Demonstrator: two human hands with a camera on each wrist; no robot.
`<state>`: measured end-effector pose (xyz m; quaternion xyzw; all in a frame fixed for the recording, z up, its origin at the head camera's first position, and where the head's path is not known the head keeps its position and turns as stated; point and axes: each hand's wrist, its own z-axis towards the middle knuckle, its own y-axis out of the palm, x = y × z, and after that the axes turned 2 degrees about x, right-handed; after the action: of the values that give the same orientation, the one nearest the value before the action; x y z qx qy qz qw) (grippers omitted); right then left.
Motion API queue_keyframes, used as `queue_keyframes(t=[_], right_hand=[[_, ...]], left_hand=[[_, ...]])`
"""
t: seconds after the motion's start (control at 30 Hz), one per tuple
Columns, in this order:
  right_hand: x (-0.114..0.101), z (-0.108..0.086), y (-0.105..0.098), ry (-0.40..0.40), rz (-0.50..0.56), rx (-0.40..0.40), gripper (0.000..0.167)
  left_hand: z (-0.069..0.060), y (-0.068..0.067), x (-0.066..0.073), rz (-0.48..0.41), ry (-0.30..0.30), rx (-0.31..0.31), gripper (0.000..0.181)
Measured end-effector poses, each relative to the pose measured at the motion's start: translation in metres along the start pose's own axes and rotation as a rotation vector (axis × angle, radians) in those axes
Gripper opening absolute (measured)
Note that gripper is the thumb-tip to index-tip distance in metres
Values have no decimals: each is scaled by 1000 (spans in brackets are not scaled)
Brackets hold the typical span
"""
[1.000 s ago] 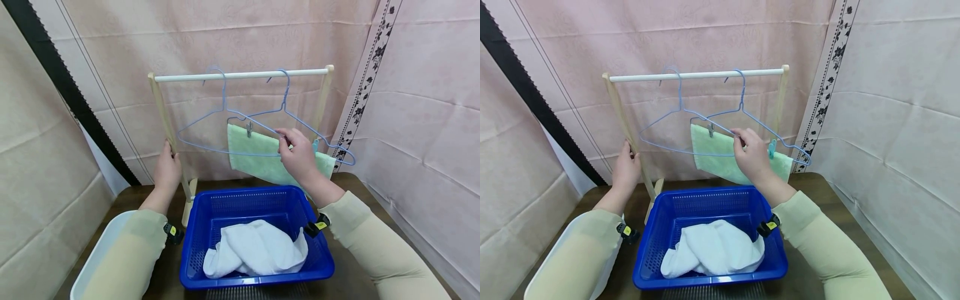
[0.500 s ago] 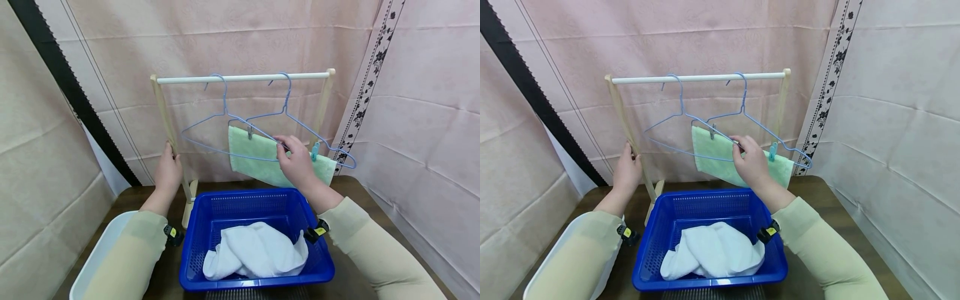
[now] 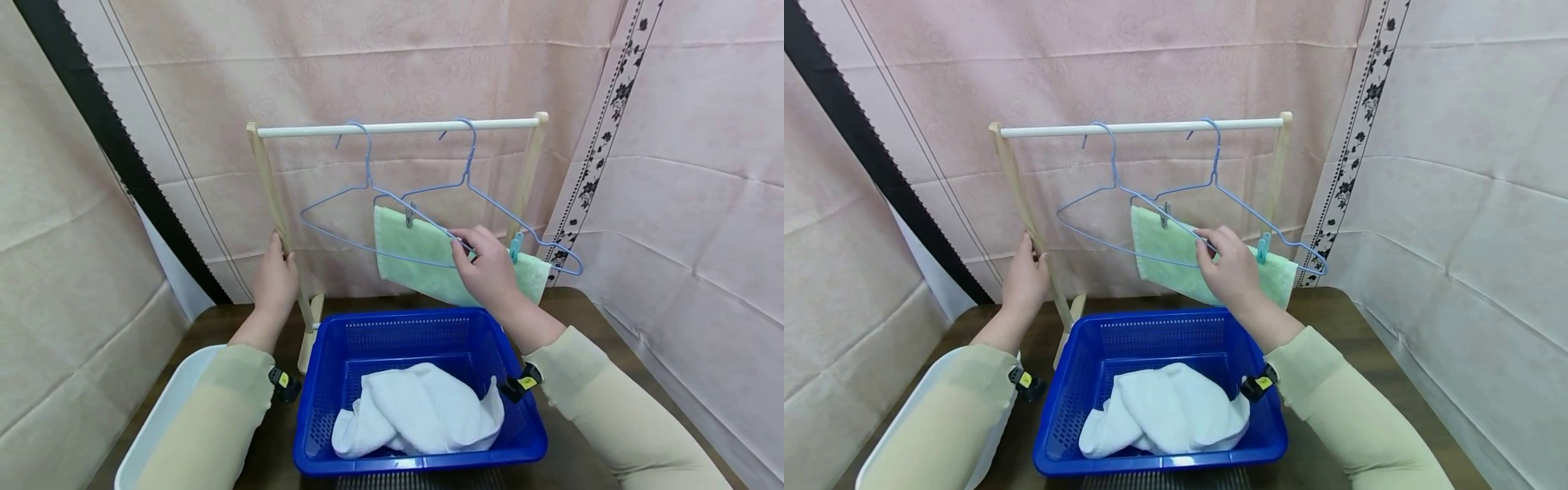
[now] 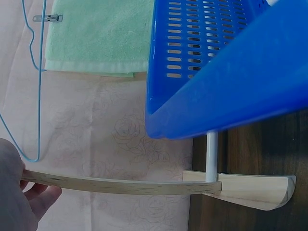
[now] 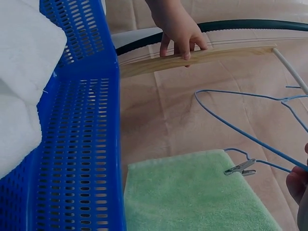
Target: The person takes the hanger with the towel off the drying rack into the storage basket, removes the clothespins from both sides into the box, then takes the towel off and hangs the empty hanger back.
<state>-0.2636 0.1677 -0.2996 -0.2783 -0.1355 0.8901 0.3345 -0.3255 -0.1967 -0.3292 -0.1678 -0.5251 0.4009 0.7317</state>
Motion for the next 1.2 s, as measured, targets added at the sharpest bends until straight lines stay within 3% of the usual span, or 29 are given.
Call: queue_keyframes(t=[0.5,0.83,1.2], right_hand=[[5,-9,-7,37,49,-28,26],[8,-15,-14,69,63,-5,24],[14,-19,-43,57,-56,-21,22]], left_hand=[[0,-4,4,-26,-7,-10,62],[0,-2,-2,-16,4,-3,61],[-3,1,-1,-18,13,-2,62]])
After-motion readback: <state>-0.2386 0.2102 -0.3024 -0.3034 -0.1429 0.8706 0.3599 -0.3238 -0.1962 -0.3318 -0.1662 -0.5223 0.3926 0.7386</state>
